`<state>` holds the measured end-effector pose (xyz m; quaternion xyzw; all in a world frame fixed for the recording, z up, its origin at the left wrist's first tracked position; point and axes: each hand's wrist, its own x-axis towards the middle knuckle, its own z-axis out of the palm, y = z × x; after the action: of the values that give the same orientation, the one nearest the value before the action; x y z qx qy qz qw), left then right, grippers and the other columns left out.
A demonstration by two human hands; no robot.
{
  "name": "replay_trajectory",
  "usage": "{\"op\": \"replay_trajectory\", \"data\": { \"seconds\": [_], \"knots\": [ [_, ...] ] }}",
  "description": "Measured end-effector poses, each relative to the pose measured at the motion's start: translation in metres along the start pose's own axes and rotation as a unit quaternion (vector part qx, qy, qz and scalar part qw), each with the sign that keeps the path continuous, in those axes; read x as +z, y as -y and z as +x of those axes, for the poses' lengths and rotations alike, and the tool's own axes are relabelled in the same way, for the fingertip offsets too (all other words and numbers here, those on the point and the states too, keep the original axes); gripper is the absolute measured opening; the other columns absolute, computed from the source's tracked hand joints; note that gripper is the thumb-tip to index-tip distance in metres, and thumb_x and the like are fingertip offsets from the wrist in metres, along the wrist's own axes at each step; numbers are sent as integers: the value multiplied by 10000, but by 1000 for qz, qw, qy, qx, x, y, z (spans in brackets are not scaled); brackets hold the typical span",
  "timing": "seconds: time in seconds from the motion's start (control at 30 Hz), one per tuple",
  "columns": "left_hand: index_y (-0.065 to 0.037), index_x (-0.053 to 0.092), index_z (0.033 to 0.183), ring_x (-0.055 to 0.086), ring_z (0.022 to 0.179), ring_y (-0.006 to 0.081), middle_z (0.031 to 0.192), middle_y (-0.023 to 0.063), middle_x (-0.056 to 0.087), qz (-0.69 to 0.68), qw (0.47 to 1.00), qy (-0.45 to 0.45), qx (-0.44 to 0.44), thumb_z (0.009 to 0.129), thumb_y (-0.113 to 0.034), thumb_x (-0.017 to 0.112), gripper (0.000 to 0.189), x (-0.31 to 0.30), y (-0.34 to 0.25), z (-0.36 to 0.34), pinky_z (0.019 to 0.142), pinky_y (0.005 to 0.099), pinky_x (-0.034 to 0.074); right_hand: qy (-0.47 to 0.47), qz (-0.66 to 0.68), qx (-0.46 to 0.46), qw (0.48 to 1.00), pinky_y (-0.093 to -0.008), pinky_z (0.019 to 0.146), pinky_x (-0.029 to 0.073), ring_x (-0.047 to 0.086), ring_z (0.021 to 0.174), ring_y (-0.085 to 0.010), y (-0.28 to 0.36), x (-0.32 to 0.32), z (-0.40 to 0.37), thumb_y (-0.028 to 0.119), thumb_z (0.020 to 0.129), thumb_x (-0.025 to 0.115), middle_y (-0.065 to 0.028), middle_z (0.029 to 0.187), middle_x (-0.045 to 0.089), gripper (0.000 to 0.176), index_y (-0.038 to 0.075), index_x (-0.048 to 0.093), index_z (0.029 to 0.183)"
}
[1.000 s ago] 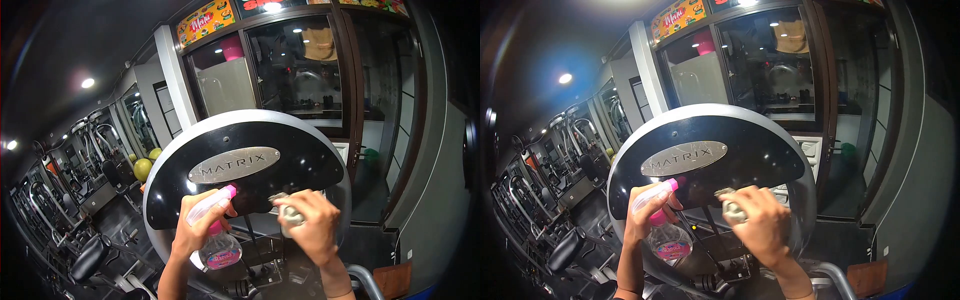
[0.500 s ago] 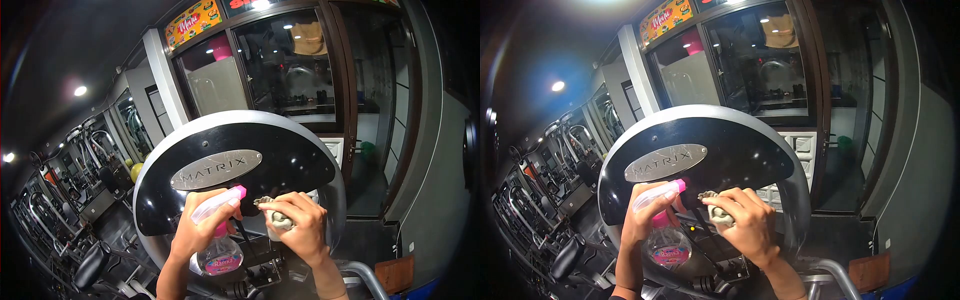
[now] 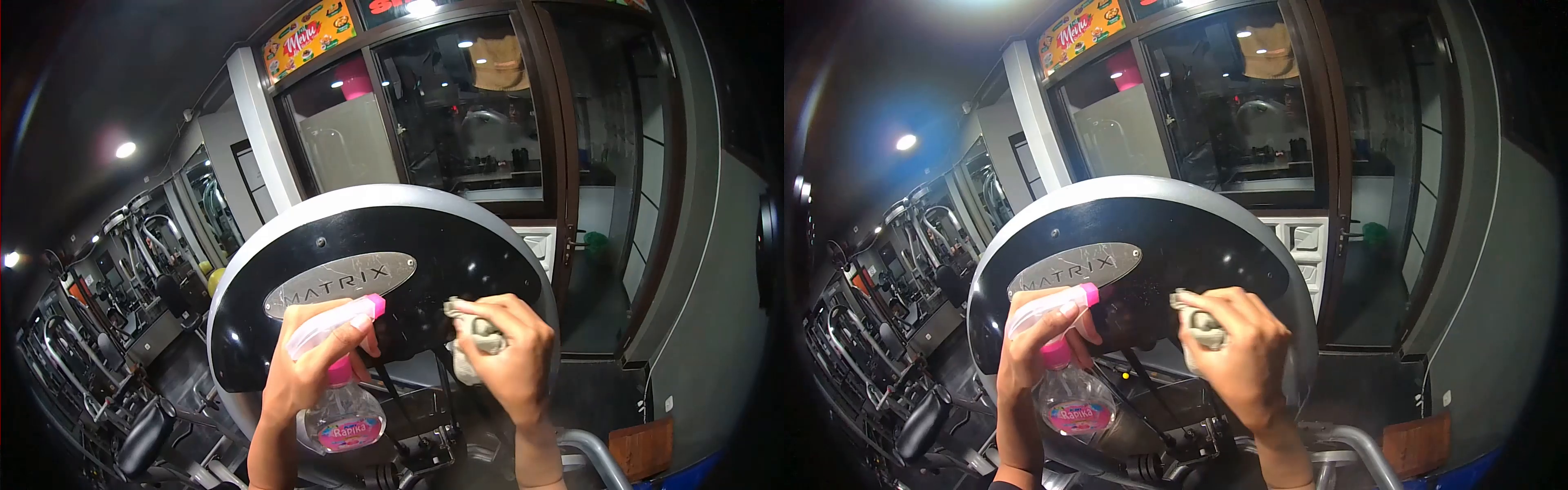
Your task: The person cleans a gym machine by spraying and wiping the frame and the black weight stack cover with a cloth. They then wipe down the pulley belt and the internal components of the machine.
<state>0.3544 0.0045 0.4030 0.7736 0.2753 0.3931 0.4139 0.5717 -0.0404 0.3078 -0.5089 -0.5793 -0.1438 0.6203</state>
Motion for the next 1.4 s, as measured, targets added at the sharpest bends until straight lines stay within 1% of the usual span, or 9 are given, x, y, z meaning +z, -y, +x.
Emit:
{"op": "replay_trajectory", "data": {
  "seconds": [0.27,0.47,0.73,0.8,0.87,0.93,1.07,1.2,1.4],
  "knots": [
    [91,687,991,669,541,226,760,148,683,2,1000,-9,27,911,-345,617,449,-23,4,15,512,286,533,104,-11,-94,990,-338,695,559,657,837,-197,24,8,11,147,707,818,28,960,694,346,191,756,1045],
    [94,676,949,682,539,254,760,164,683,-8,1000,-8,22,905,-365,597,468,-42,2,16,500,308,557,28,-64,-52,996,-342,695,543,672,786,-223,5,3,38,126,683,833,-3,902,715,283,171,770,955],
    [80,684,912,693,556,260,800,195,702,-11,1000,14,16,929,-401,576,494,-59,3,27,534,318,572,83,10,-113,990,-360,678,553,664,804,-207,33,27,35,196,734,827,26,915,699,256,177,749,976],
    [76,684,907,690,551,259,797,196,704,-17,1000,0,12,937,-392,568,483,-58,4,28,532,318,570,90,7,-108,990,-335,659,538,659,751,-212,29,16,37,107,659,820,-5,859,710,287,152,775,939],
    [72,685,901,687,546,257,794,196,705,-22,1000,-14,11,945,-383,561,474,-58,5,30,531,318,567,84,-14,-73,994,-339,688,543,669,755,-221,23,5,41,86,670,800,-29,848,726,233,136,784,897],
    [69,685,899,680,534,256,790,192,708,-16,1000,-7,12,958,-358,542,454,-59,6,34,514,313,557,50,-55,-57,996,-350,695,545,681,799,-222,10,1,45,147,677,844,1,892,722,269,163,770,934],
    [67,683,896,674,527,254,784,185,708,-22,999,2,28,964,-342,533,441,-59,9,35,506,306,551,-7,-36,-78,996,-349,697,545,687,794,-228,5,18,57,134,675,843,-10,882,724,269,153,767,933],
    [78,684,899,675,527,250,782,188,706,-23,999,-7,25,968,-329,525,442,-55,10,32,499,299,550,21,-17,-120,992,-357,695,547,678,816,-223,23,35,66,151,698,829,1,905,709,268,163,760,957],
    [80,682,880,687,552,254,800,188,705,-11,999,2,34,966,-345,530,459,-59,13,29,514,309,555,75,-22,-82,994,-369,727,543,694,846,-238,13,19,68,181,724,820,-13,923,719,233,175,771,953]
  ]
}}
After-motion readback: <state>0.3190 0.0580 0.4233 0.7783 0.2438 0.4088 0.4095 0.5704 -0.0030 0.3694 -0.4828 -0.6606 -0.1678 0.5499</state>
